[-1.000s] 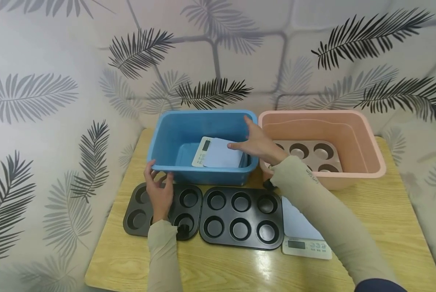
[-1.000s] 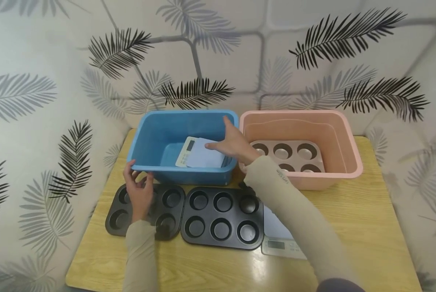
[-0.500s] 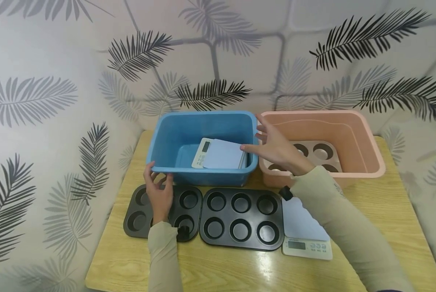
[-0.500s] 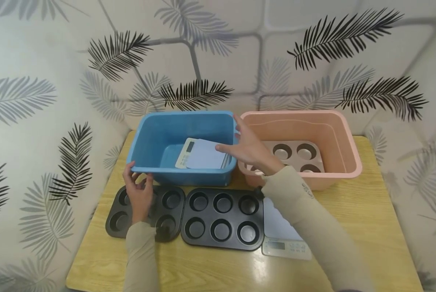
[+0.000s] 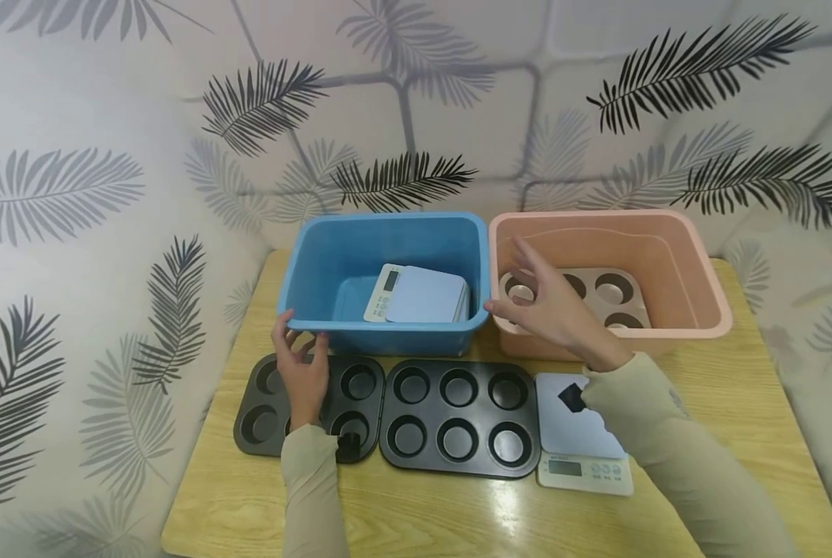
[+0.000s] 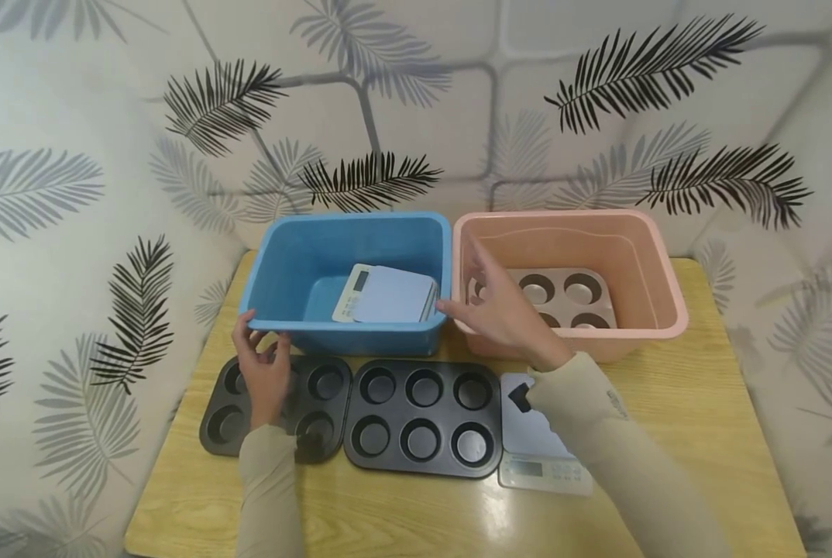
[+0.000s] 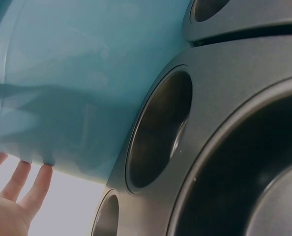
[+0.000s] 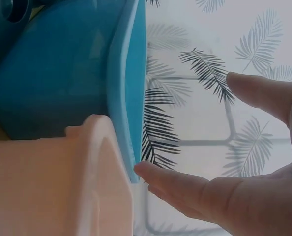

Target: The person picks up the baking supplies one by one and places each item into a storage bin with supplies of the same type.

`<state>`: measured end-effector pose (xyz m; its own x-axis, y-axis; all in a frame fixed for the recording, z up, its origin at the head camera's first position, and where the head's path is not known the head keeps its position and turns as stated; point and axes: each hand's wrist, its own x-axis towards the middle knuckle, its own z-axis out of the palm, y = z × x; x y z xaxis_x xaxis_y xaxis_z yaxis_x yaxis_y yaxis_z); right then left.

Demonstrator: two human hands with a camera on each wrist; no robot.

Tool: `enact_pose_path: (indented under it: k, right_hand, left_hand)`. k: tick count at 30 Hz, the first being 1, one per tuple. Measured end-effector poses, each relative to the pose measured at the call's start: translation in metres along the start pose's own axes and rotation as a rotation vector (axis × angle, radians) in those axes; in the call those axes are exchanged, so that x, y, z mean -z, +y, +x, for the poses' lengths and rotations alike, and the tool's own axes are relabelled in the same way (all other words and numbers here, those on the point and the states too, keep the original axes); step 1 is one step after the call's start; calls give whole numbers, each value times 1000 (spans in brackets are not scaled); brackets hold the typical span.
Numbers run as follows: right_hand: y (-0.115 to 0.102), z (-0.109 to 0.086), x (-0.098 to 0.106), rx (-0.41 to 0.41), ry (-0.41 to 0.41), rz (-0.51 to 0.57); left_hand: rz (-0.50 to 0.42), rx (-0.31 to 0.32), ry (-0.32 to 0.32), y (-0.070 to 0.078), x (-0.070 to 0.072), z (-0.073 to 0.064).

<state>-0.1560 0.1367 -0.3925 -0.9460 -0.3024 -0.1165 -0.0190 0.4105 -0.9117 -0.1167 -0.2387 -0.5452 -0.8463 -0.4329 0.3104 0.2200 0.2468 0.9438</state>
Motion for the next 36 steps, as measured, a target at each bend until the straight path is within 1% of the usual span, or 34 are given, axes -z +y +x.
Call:
enact_pose_path:
  k: [3,7,12,18,23,28,31,36]
  right_hand:
    - [6,-8,2,33,11,15]
    - [10,-21,4,43,21,26]
    - [18,-38,6,76,27,48]
    - [34,-53,3,92,17,19]
    - [48,-66,-1,100,23,24]
    - [62,-79,-7,128,23,70]
    - [69,-84,-10,158,23,101]
    - [81,-91,-14,215,67,145]
  left_hand:
    - [5,-2,-3,1,0,0]
    - [3,6,-1,1,-1,0]
    - [16,8,-1,1,-2,0]
    - [38,15,7,2,-2,-1]
    - [36,20,4,4,-2,-2]
    - [34,11,3,3,-2,-2]
    - [35,7,3,2,-2,-1]
    - [32,14,2,2,-2,-3]
